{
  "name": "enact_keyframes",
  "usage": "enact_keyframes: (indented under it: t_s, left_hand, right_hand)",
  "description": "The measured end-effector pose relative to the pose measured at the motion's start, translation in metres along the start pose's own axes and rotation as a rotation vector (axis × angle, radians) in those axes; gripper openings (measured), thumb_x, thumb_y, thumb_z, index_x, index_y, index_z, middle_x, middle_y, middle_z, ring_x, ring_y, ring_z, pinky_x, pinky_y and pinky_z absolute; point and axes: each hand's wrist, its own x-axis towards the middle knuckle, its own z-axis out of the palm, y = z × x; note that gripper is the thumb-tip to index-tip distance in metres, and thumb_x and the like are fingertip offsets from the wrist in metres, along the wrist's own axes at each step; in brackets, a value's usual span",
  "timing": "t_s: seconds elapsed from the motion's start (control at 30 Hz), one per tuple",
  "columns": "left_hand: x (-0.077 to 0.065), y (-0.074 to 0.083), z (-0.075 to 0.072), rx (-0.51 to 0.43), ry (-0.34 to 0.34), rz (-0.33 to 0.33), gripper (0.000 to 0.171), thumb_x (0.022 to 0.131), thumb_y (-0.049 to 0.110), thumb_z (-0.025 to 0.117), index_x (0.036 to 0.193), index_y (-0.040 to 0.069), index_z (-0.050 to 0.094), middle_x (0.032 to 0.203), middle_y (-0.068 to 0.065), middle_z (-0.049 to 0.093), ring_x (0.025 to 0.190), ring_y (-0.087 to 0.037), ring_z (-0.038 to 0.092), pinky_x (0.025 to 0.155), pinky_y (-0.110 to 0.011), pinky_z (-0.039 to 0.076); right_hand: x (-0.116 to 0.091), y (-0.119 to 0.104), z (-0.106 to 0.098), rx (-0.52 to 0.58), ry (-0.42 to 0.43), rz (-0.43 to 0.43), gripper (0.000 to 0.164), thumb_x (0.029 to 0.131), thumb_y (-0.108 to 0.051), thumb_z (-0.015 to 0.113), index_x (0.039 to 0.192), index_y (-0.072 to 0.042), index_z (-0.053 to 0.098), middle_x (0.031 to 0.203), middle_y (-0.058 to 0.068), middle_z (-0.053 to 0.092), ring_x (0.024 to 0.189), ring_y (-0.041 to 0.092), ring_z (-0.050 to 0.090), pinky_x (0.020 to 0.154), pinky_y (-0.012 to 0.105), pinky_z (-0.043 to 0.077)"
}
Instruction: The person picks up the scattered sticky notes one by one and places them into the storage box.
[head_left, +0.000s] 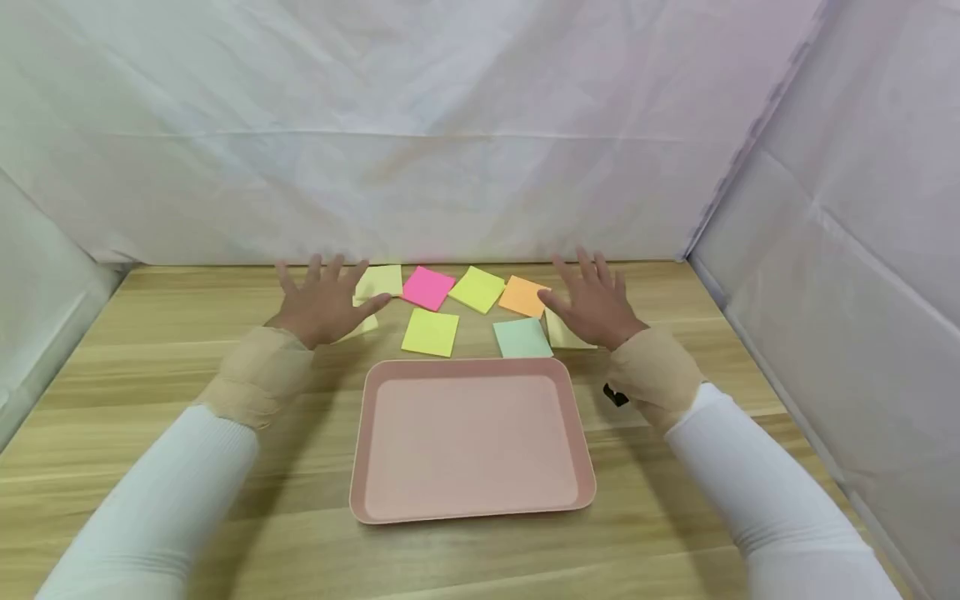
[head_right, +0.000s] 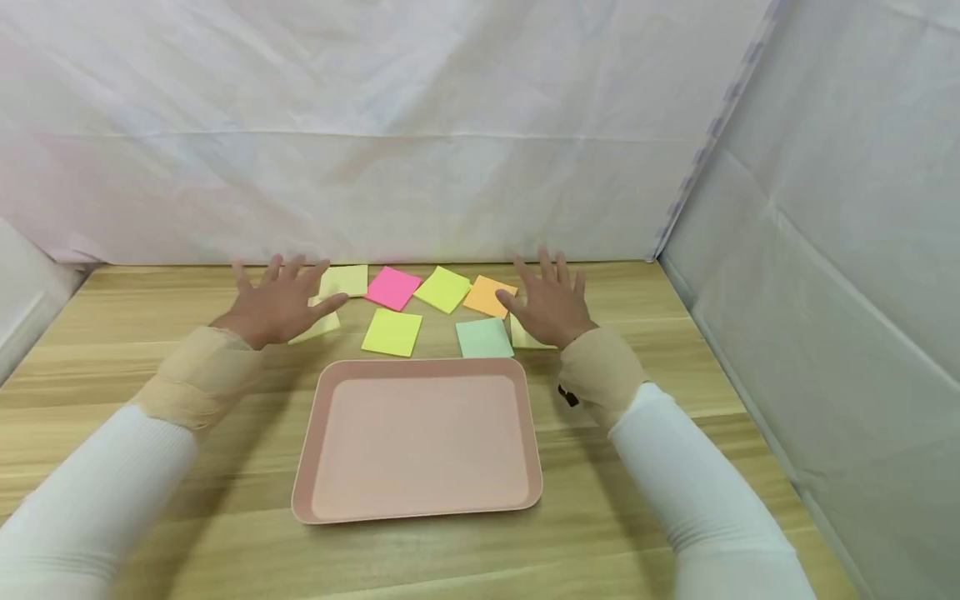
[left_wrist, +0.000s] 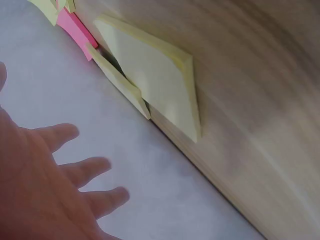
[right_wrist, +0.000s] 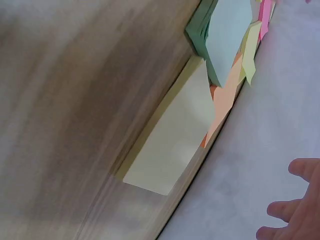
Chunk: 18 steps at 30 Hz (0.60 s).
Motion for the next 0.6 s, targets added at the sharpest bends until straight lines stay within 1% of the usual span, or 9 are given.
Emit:
enact_keyframes:
  t_s: [0.07, 0.13, 0.2, 0.27, 0.37, 0.43, 0.5, 0.53, 0.6]
  left_hand:
    - [-0.005, -0.004, 0.002, -0.011, -0.017, 0.0, 0.085, 0.086, 0.075, 0.023, 0.148, 0.017, 0.024, 0.147, -0.02, 0.028, 0.134, -0.048, 0.016, 0.088, -0.073, -0.019]
    - [-0.011, -0.01, 0.005, -0.021, -0.035, -0.003, 0.081, 0.088, 0.072, 0.025, 0.146, 0.016, 0.028, 0.143, -0.019, 0.035, 0.131, -0.048, 0.025, 0.088, -0.073, -0.018]
    - [-0.017, -0.016, 0.006, -0.027, -0.057, -0.006, 0.077, 0.09, 0.069, 0.03, 0.146, 0.016, 0.029, 0.142, -0.019, 0.038, 0.126, -0.049, 0.031, 0.09, -0.073, -0.016]
    - [-0.022, -0.021, 0.008, -0.031, -0.082, -0.006, 0.072, 0.092, 0.064, 0.036, 0.146, 0.016, 0.03, 0.142, -0.02, 0.037, 0.124, -0.05, 0.034, 0.093, -0.074, -0.01]
    - [-0.027, -0.027, 0.01, -0.028, -0.119, -0.003, 0.069, 0.092, 0.058, 0.043, 0.146, 0.016, 0.03, 0.14, -0.023, 0.037, 0.121, -0.052, 0.035, 0.094, -0.073, 0.009]
    - [-0.029, -0.03, 0.012, -0.033, -0.139, -0.011, 0.068, 0.092, 0.054, 0.046, 0.146, 0.016, 0.029, 0.139, -0.025, 0.038, 0.121, -0.053, 0.034, 0.09, -0.072, 0.02]
    - [-0.031, -0.033, 0.013, -0.032, -0.154, -0.019, 0.068, 0.092, 0.053, 0.047, 0.146, 0.015, 0.029, 0.138, -0.026, 0.038, 0.121, -0.053, 0.035, 0.086, -0.071, 0.027]
    - [-0.031, -0.033, 0.014, -0.033, -0.161, -0.025, 0.068, 0.092, 0.053, 0.047, 0.146, 0.014, 0.028, 0.137, -0.027, 0.038, 0.121, -0.053, 0.035, 0.085, -0.071, 0.029]
    - [-0.03, -0.035, 0.015, -0.035, -0.172, -0.033, 0.07, 0.092, 0.053, 0.047, 0.145, 0.012, 0.028, 0.137, -0.028, 0.038, 0.121, -0.052, 0.034, 0.086, -0.07, 0.03]
  right_hand:
    - [-0.007, -0.001, 0.004, -0.003, 0.008, -0.023, 0.073, 0.092, -0.065, 0.03, 0.151, -0.024, 0.016, 0.155, 0.017, 0.002, 0.14, 0.041, -0.002, 0.102, 0.066, 0.001]
    - [-0.016, -0.004, 0.008, -0.002, 0.011, -0.047, 0.073, 0.092, -0.065, 0.032, 0.15, -0.022, 0.02, 0.154, 0.019, 0.008, 0.139, 0.042, 0.005, 0.102, 0.065, 0.007]
    - [-0.026, -0.007, 0.012, 0.015, -0.001, -0.065, 0.072, 0.092, -0.065, 0.033, 0.148, -0.02, 0.027, 0.15, 0.02, 0.019, 0.136, 0.043, 0.016, 0.101, 0.064, 0.016]
    - [-0.037, -0.012, 0.015, 0.048, -0.037, -0.077, 0.07, 0.092, -0.063, 0.036, 0.145, -0.017, 0.034, 0.144, 0.02, 0.032, 0.131, 0.04, 0.029, 0.1, 0.06, 0.025]
    - [-0.05, -0.019, 0.017, 0.104, -0.107, -0.1, 0.064, 0.093, -0.057, 0.042, 0.14, -0.013, 0.043, 0.128, 0.018, 0.048, 0.113, 0.033, 0.05, 0.092, 0.052, 0.039]
    - [-0.057, -0.023, 0.019, 0.137, -0.15, -0.126, 0.058, 0.094, -0.051, 0.046, 0.137, -0.011, 0.047, 0.116, 0.015, 0.055, 0.098, 0.025, 0.057, 0.086, 0.045, 0.044]
    - [-0.062, -0.025, 0.02, 0.168, -0.181, -0.143, 0.051, 0.095, -0.045, 0.049, 0.132, -0.01, 0.05, 0.098, 0.009, 0.061, 0.08, 0.018, 0.059, 0.076, 0.038, 0.047]
    - [-0.064, -0.026, 0.021, 0.18, -0.191, -0.144, 0.048, 0.095, -0.042, 0.05, 0.13, -0.01, 0.052, 0.089, 0.006, 0.062, 0.073, 0.014, 0.058, 0.072, 0.035, 0.047]
    - [-0.067, -0.026, 0.022, 0.21, -0.212, -0.152, 0.039, 0.095, -0.035, 0.051, 0.125, -0.01, 0.054, 0.071, 0.0, 0.059, 0.059, 0.01, 0.052, 0.063, 0.032, 0.045]
